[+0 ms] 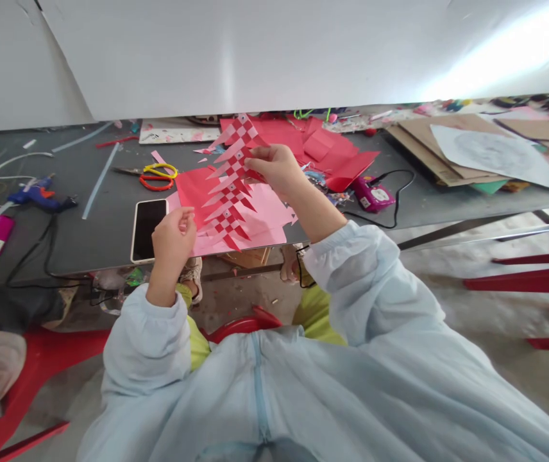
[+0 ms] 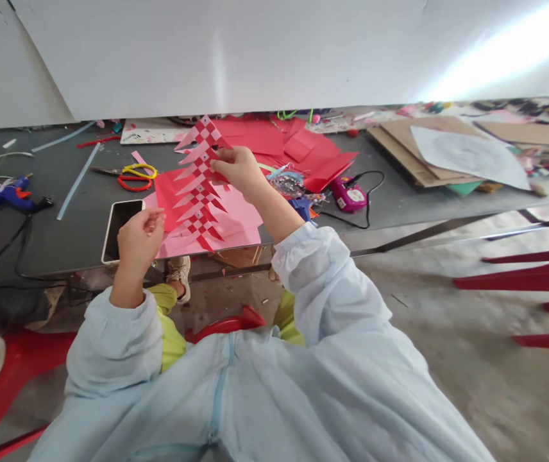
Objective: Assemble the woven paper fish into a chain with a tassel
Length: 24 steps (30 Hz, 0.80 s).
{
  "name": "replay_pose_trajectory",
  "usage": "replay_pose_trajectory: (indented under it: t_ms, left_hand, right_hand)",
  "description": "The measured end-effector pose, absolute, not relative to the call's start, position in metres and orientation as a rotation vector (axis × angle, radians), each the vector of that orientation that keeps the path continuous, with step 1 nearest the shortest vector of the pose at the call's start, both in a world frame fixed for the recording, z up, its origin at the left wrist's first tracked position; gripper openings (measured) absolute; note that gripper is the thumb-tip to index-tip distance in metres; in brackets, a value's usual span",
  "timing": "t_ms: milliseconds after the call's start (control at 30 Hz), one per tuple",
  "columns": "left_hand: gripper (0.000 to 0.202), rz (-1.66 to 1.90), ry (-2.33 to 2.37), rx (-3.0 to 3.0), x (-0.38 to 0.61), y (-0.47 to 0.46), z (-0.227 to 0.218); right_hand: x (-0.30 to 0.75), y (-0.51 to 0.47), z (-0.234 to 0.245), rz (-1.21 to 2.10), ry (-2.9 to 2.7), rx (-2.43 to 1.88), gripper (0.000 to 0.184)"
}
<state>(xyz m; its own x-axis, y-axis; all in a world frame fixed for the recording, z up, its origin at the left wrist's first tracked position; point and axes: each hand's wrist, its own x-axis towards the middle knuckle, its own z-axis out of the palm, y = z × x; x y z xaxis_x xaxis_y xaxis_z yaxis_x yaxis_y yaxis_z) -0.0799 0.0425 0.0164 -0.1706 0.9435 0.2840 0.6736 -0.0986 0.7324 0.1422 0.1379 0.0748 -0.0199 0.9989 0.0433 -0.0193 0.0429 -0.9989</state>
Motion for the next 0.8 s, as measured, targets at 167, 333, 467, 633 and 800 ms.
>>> replay_pose_trajectory:
  t_ms: [167,333,467,633,800]
  left_hand:
    - [0.033,1.501,1.672,2.194,-0.056,0.047,0.013]
    - [0.044,1.563,1.462,2.433,-0.023,0.056,0.004]
    - [0.048,1.650,1.418,2.340,-0.007,0.063,-0.001]
    - [0.052,1.856,1.300,2.069,-0.009,0.070,0.003]
    - [0.051,1.988,1.226,1.729,-0.026,0.079,0.023]
  right_hand:
    - [0.139,0.132,0.075,1.207,-1.195,-1.154,0.015]
    - [0.134,0.120,0.070,1.220,-1.270,-1.082,0.014]
    - [0.130,0.110,0.071,1.196,-1.371,-1.002,0.020]
    - [0.129,0.100,0.085,1.172,-1.718,-0.790,0.031]
    - [0.128,0.089,0.106,1.027,-2.021,-0.642,0.051]
